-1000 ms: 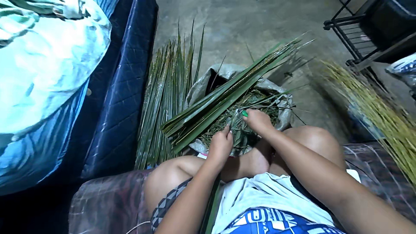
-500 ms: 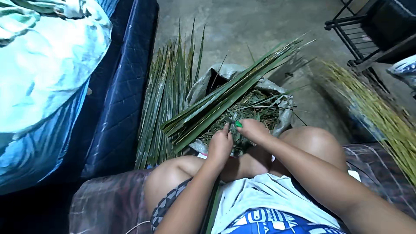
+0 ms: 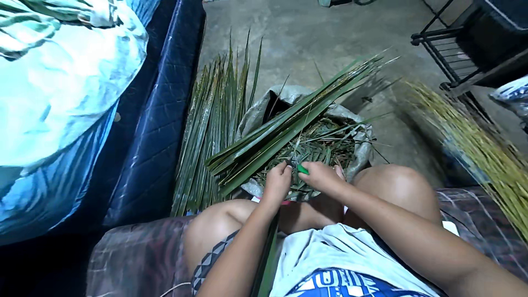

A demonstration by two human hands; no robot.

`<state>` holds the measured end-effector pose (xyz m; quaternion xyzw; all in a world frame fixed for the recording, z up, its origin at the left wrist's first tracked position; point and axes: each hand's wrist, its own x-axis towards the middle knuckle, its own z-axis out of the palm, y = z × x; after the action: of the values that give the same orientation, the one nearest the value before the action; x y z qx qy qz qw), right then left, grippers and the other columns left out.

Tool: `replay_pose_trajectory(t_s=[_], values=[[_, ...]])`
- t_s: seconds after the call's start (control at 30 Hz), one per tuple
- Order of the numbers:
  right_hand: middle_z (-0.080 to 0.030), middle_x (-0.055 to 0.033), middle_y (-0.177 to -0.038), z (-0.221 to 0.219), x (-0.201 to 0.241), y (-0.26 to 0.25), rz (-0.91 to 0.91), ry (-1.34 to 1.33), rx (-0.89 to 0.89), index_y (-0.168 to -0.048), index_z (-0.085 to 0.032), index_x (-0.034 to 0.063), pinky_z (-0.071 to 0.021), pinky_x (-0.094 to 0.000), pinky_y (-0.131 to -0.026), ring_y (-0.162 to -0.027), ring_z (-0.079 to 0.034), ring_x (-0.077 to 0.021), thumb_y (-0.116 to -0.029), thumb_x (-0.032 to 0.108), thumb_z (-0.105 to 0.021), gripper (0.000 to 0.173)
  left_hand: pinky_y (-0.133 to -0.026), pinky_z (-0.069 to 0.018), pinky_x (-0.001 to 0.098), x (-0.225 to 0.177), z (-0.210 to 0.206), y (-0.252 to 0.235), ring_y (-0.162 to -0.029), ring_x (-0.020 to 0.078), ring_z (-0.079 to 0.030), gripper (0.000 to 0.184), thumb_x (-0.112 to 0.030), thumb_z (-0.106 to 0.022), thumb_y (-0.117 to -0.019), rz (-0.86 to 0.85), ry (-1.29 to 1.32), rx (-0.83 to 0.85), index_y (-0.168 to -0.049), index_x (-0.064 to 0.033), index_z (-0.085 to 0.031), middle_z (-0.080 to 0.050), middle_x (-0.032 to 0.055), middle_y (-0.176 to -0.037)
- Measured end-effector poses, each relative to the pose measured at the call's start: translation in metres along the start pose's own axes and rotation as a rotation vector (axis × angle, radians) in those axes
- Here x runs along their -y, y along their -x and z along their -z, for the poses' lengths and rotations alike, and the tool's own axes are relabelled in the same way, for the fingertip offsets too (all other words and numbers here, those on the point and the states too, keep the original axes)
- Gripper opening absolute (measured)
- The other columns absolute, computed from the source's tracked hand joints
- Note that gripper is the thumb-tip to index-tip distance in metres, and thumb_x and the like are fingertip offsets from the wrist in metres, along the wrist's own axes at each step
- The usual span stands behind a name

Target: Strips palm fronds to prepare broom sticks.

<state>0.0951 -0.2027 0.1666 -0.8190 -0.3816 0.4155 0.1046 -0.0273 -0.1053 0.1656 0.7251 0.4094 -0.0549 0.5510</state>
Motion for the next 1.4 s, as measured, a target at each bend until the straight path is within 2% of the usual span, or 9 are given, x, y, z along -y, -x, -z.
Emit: replay_pose_trajectory(t_s=[0.23, 0.37, 0.53, 0.67, 0.8, 0.93, 1.1, 1.2, 1.4], values=[[-0.070, -0.0222, -0.107, 0.031, -0.022, -0.033, -0.195, -0.042, -0.261, -0.113, -0.068, 0.0027, -0.0498, -0.0613, -0.087, -0.105, -0.067, -0.0400, -0.1068, 0.029, -0.053, 0.031, -0.050, -0.0409, 0.0241, -0.002, -0.003, 0.003, -0.052, 0.0072, -0.047, 0.041, -0.022, -0.039, -0.1127, 0.003, 0.111, 0.037, -0.147, -0.0061, -0.054, -0.062, 0.0029, -0.077], [-0.068, -0.0220, -0.104, 0.028, -0.017, -0.024, -0.116, -0.064, -0.189, -0.112, -0.066, 0.0018, -0.0497, -0.0594, -0.086, -0.102, -0.066, -0.0386, -0.1066, 0.029, -0.052, 0.031, -0.050, -0.0410, 0.0244, -0.002, -0.003, 0.003, -0.051, 0.0072, -0.046, 0.041, -0.021, -0.039, -0.1127, 0.007, 0.138, 0.037, -0.147, -0.0045, -0.053, -0.061, 0.0029, -0.076], [-0.064, -0.0185, -0.096, 0.004, -0.001, -0.001, 0.059, -0.059, 0.041, -0.108, -0.065, 0.0011, -0.0482, -0.0549, -0.080, -0.092, -0.063, -0.0337, -0.1065, 0.027, -0.050, 0.029, -0.049, -0.0419, 0.0220, 0.001, -0.002, 0.001, -0.050, 0.0046, -0.048, 0.031, -0.015, -0.040, -0.1100, -0.015, 0.134, 0.015, -0.114, 0.0016, -0.065, -0.061, 0.0014, -0.075], [-0.067, -0.0214, -0.106, 0.014, -0.004, -0.009, -0.007, 0.012, -0.018, -0.113, -0.066, 0.0012, -0.0486, -0.0588, -0.087, -0.103, -0.065, -0.0374, -0.1072, 0.029, -0.050, 0.032, -0.050, -0.0416, 0.0232, -0.003, -0.003, 0.003, -0.052, 0.0060, -0.047, 0.039, -0.020, -0.040, -0.1122, -0.002, 0.141, 0.030, -0.142, 0.0000, -0.056, -0.062, 0.0030, -0.079], [-0.070, -0.0235, -0.111, 0.029, -0.015, -0.026, -0.154, 0.015, -0.199, -0.115, -0.068, 0.0018, -0.0490, -0.0619, -0.090, -0.110, -0.066, -0.0412, -0.1072, 0.029, -0.052, 0.032, -0.048, -0.0397, 0.0227, -0.003, -0.004, 0.003, -0.050, 0.0055, -0.045, 0.040, -0.020, -0.040, -0.1120, -0.016, 0.147, 0.033, -0.147, -0.0052, -0.054, -0.061, 0.0014, -0.075], [-0.067, -0.0210, -0.097, 0.035, -0.031, -0.037, -0.153, -0.173, -0.288, -0.109, -0.066, 0.0012, -0.0500, -0.0578, -0.081, -0.093, -0.066, -0.0368, -0.1077, 0.028, -0.054, 0.030, -0.049, -0.0398, 0.0234, -0.001, -0.005, 0.005, -0.051, 0.0060, -0.045, 0.040, -0.020, -0.041, -0.1117, -0.032, 0.112, 0.036, -0.146, -0.0052, -0.055, -0.062, 0.0015, -0.075], [-0.046, 0.0005, -0.072, 0.009, -0.020, -0.031, -0.004, -0.701, -0.064, -0.113, -0.061, 0.0029, -0.0367, -0.0244, -0.053, -0.055, -0.041, -0.0077, -0.1108, 0.027, -0.050, 0.026, -0.060, -0.0495, 0.0293, -0.004, -0.008, 0.006, -0.062, 0.0116, -0.056, 0.046, -0.018, -0.047, -0.1084, 0.004, 0.028, 0.128, -0.153, -0.0089, -0.047, -0.068, 0.0104, -0.098], [-0.044, 0.0013, -0.071, 0.011, -0.025, -0.037, -0.050, -0.777, -0.108, -0.110, -0.061, 0.0035, -0.0363, -0.0235, -0.053, -0.054, -0.039, -0.0071, -0.1095, 0.021, -0.052, 0.020, -0.064, -0.0540, 0.0327, -0.005, -0.011, 0.007, -0.066, 0.0148, -0.061, 0.057, -0.016, -0.051, -0.1046, 0.051, -0.036, 0.201, -0.160, -0.0147, -0.037, -0.067, 0.0146, -0.115], [-0.054, -0.0083, -0.083, 0.019, -0.037, -0.049, -0.106, -0.604, -0.241, -0.122, -0.063, 0.0035, -0.0434, -0.0346, -0.062, -0.065, -0.048, -0.0161, -0.1100, 0.027, -0.052, 0.029, -0.066, -0.0528, 0.0365, -0.001, -0.012, 0.003, -0.070, 0.0195, -0.062, 0.050, -0.023, -0.041, -0.1103, 0.042, -0.133, 0.186, -0.159, -0.0129, -0.037, -0.068, 0.0150, -0.105]])
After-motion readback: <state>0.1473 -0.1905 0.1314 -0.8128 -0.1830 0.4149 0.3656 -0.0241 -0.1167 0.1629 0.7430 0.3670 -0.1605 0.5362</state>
